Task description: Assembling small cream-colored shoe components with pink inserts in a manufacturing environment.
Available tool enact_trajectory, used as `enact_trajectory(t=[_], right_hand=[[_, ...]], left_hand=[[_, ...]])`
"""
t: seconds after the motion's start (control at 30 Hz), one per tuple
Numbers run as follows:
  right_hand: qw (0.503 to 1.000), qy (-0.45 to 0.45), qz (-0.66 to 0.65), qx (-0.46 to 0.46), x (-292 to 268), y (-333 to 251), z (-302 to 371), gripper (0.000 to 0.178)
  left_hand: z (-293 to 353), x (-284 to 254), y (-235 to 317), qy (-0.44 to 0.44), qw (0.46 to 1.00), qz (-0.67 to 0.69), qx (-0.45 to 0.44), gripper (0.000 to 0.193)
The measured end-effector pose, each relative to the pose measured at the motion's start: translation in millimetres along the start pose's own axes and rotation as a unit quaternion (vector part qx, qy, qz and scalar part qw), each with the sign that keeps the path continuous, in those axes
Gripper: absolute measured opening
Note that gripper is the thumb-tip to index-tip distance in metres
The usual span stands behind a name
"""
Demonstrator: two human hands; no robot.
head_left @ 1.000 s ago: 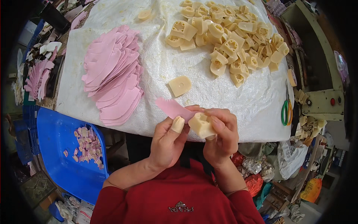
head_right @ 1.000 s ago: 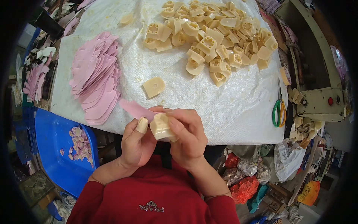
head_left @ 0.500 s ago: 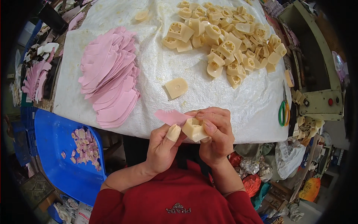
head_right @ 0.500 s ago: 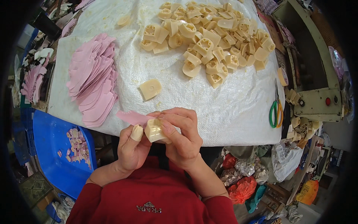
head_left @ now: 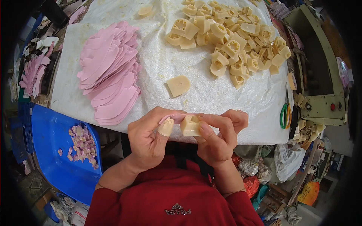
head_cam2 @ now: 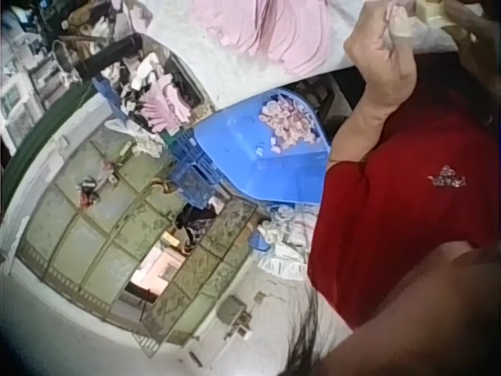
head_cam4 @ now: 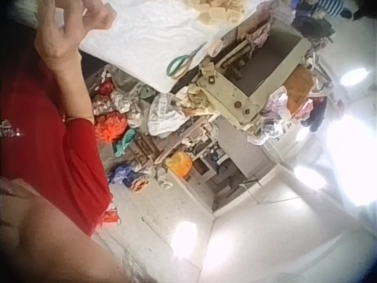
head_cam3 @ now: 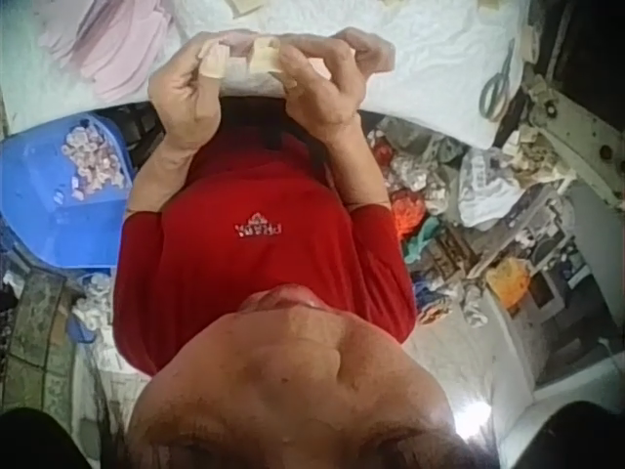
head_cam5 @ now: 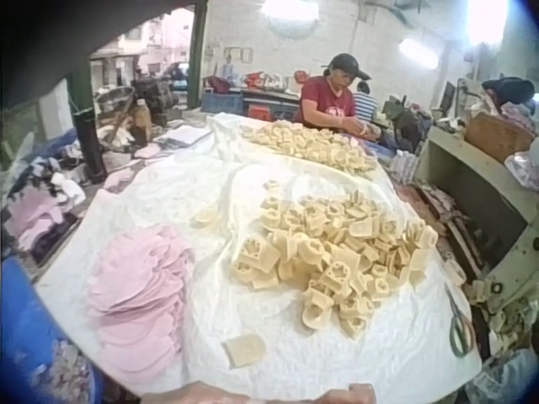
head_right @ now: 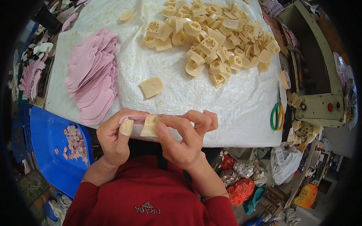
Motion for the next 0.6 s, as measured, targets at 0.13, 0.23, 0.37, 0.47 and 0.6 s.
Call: enact_trajectory(t=[0.13, 0.23, 0.37, 0.47, 0.6], right_hand=[[0.986, -0.110, 0.114, 0.053, 13, 4, -4, 0.025], [0.983, -0.130, 0.115, 0.060, 18, 9, -4, 0.026], [0.981, -0.150, 0.105, 0.057, 23, 9, -1, 0.027], [0.985, -0.141, 0.078, 0.060, 26, 16, 5, 0.028], [0.992, -0.078, -0.037, 0.090, 20, 29, 9, 0.031]], left_hand=[[4, 1, -1, 0.024, 0.999, -0.039, 0.019, 0.015], [7, 6, -10, 0.001, 0.999, -0.034, -0.039, 0.013], [8, 11, -8, 0.004, 0.997, -0.076, -0.019, 0.014], [7, 13, 5, 0.019, 0.988, -0.146, 0.051, 0.014], [8, 11, -6, 0.000, 0.997, -0.073, 0.018, 0.019]])
Point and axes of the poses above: each hand's wrist, its own z-axis away from the middle knuckle, its own x-axis out of the palm, y = z × x, the point moved 9 cm from there along -z, towards the middle knuckle, and after that the axes turned 8 degrees about -z, right-handed, at the moved point
